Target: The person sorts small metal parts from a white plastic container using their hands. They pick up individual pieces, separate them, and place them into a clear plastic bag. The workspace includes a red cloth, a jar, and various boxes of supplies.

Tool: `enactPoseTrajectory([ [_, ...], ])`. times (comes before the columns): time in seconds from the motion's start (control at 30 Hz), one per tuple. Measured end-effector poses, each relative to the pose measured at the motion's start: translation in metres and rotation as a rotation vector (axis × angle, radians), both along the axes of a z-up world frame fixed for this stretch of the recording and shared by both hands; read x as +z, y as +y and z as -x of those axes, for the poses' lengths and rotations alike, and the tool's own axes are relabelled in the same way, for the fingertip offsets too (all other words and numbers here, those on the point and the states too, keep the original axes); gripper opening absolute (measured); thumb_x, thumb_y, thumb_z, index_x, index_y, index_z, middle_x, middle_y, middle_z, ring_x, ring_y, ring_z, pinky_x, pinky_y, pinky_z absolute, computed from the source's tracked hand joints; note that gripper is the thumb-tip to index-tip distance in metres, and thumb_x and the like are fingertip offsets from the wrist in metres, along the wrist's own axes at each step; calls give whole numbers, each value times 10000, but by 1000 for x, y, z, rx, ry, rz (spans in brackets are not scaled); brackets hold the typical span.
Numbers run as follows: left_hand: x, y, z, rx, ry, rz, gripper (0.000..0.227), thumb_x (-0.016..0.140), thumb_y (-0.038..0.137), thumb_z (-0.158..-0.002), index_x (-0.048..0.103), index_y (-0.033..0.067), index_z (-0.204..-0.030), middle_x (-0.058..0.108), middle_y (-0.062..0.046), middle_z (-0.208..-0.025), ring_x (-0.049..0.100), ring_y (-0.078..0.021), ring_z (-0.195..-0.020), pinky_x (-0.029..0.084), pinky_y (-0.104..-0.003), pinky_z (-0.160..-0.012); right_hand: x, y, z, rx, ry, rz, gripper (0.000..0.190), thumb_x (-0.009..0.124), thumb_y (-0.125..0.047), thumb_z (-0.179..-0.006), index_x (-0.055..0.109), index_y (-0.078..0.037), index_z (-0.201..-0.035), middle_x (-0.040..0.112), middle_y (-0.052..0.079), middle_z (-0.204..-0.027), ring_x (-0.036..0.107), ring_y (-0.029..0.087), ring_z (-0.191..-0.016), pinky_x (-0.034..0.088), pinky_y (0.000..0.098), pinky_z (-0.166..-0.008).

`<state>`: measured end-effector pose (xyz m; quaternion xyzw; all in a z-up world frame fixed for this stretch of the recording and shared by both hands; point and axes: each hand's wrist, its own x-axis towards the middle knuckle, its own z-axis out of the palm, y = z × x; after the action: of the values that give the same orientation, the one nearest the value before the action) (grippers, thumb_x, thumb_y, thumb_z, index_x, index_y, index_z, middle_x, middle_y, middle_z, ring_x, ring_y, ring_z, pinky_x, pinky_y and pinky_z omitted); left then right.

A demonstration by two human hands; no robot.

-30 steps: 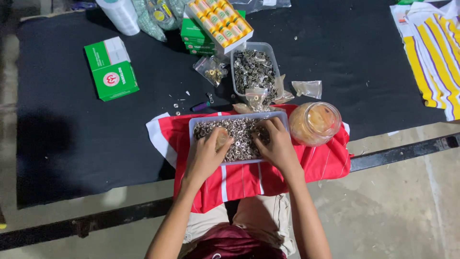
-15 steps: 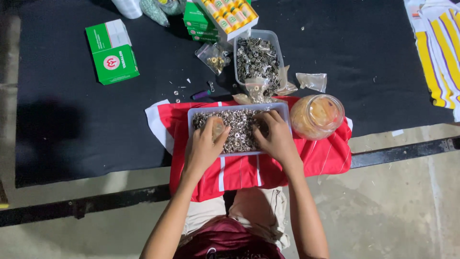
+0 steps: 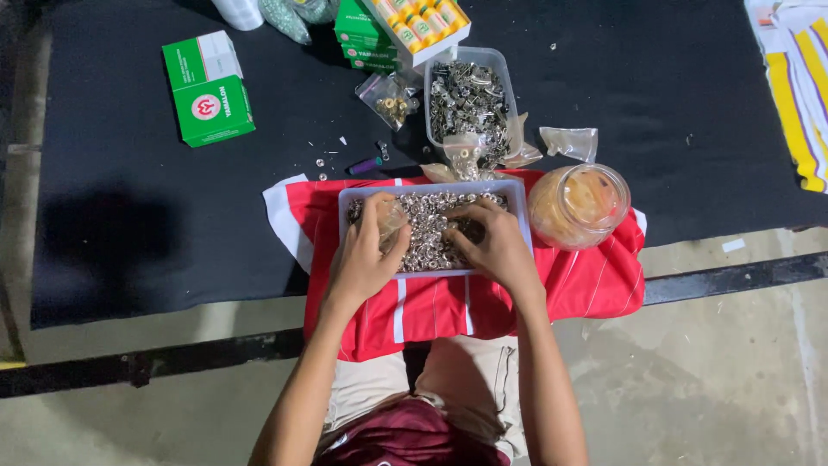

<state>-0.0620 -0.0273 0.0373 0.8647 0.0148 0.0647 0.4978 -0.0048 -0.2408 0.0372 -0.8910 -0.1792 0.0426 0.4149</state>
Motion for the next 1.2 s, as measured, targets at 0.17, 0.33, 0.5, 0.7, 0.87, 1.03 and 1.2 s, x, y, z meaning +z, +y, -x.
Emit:
enactPoseTrajectory([
  [0.17, -30, 3, 1, -12, 30, -28, 445, 709, 385, -906, 570, 170, -1271, 729, -254, -1075, 684, -515, -999, 543, -588, -868, -10, -5, -1, -15, -63, -12, 182, 763, -170, -870, 791, -149, -1049, 755, 122, -948, 731, 378, -959, 577, 436, -872],
  [0.33, -30, -2, 1, -1, -17, -23, 345, 704, 345, -942, 628, 141, -1210, 739, -252, -965, 709, -493, -915, 571, -538, -792, 3, -2, 4, 3, -65, -38, 247, 769, -136, -836, 777, -157, -1082, 756, 124, -1005, 724, 373, -1005, 568, 460, -902],
  [0.5, 11, -6, 5, 7, -7, -66, 391, 644, 333, -983, 617, 38, -1239, 711, -324, -946, 695, -528, -908, 552, -574, -785, 6, -1, 8, 69, -41, -71, 299, 868, -182, -716, 746, -83, -971, 674, 194, -1157, 662, 482, -1095, 530, 561, -970],
  [0.7, -13, 1, 2, -32, -75, -46, 347, 676, 346, -960, 626, 100, -1199, 730, -240, -952, 701, -471, -943, 562, -522, -790, -5, 0, 4, -17, -10, 32, 303, 837, -237, -701, 755, -90, -953, 656, 135, -1165, 673, 445, -1085, 562, 511, -955],
  [0.87, -7, 2, 2, -22, -84, -36, 328, 691, 337, -954, 633, 110, -1182, 737, -226, -968, 709, -450, -948, 565, -511, -806, -12, -4, 2, -1, -9, 30, 218, 804, -196, -741, 770, -83, -925, 656, 142, -1161, 674, 453, -1091, 562, 519, -949],
  [1.03, -10, 1, 1, 14, 73, -75, 451, 690, 433, -938, 612, 142, -1273, 715, -270, -1042, 649, -529, -1058, 510, -599, -941, 3, -5, 6, 0, -122, -61, 135, 768, -141, -795, 768, -91, -920, 643, 166, -1210, 659, 484, -1072, 551, 550, -910],
  [1.2, -1, -1, 2, -33, -48, -23, 343, 668, 322, -967, 624, 126, -1245, 725, -257, -1004, 676, -494, -1028, 541, -540, -860, -3, -10, 9, 21, 36, -140, 142, 787, -99, -789, 759, -56, -922, 772, 173, -897, 759, 359, -888, 590, 429, -777],
])
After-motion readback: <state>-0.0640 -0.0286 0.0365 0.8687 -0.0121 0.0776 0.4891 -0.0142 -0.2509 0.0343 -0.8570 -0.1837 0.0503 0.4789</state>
